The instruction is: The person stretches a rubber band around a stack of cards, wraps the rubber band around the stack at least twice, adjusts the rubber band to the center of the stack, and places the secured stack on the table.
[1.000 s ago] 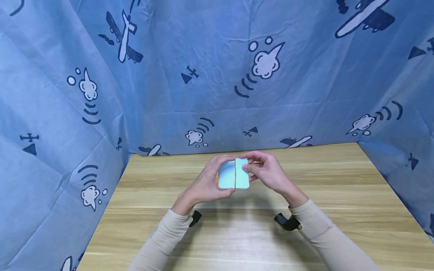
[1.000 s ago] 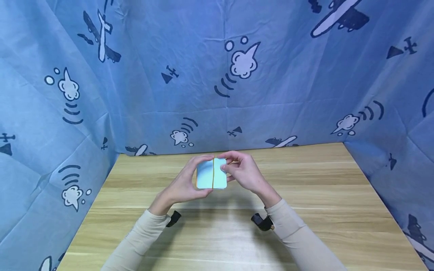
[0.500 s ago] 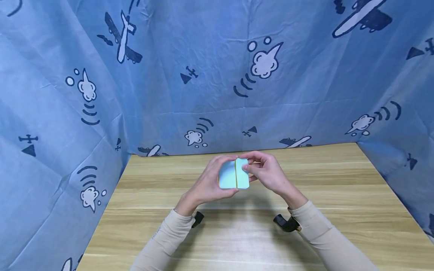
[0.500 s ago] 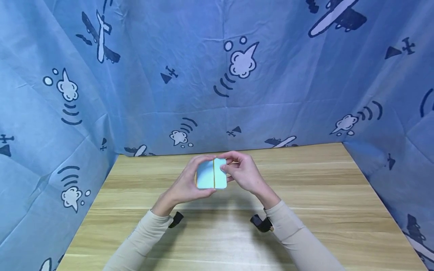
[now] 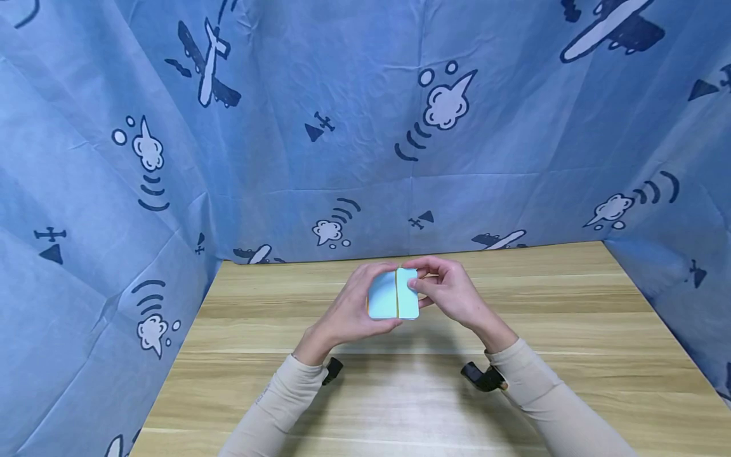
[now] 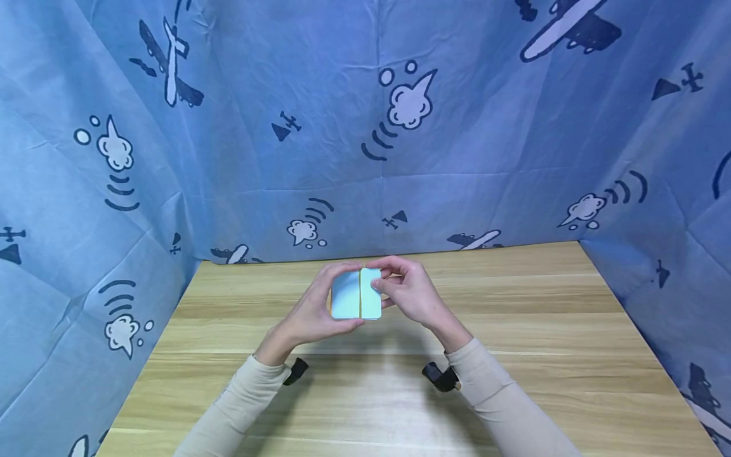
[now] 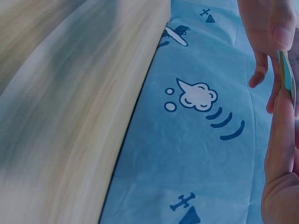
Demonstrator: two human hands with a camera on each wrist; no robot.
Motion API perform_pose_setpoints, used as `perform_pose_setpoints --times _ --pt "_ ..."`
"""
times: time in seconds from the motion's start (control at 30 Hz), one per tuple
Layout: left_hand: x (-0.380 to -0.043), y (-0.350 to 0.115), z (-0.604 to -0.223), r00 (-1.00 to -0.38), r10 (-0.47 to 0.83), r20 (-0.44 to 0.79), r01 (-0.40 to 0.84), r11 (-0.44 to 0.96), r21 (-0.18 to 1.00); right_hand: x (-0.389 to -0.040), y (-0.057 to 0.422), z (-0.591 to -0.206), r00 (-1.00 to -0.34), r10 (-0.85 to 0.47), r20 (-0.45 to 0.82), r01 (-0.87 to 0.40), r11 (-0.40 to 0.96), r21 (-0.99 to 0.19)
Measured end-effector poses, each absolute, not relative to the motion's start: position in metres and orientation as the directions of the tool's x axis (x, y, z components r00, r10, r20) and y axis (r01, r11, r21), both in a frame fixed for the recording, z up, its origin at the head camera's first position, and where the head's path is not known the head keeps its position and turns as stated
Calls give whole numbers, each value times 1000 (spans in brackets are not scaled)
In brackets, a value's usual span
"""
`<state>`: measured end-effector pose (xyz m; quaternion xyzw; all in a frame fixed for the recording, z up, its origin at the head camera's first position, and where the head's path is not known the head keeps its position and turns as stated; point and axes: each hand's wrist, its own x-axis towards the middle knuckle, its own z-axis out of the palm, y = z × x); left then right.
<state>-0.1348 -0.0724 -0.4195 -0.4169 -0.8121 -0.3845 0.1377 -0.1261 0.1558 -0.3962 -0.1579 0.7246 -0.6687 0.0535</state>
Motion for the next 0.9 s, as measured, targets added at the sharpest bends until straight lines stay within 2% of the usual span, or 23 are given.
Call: perform_pose_setpoints --times 0.4,0.67,0.9 --pt "-136 -75 -421 -664 523 534 738 346 579 -127 162 -401 -920 -358 161 -189 45 -981" --pt "-138 -78 -424 -635 499 590 766 304 567 -125 164 -403 -856 -466 221 -386 294 -874" --pt "-139 -80 -426 -641 510 574 749 250 614 -125 163 -402 -823 -486 293 -514 417 -750"
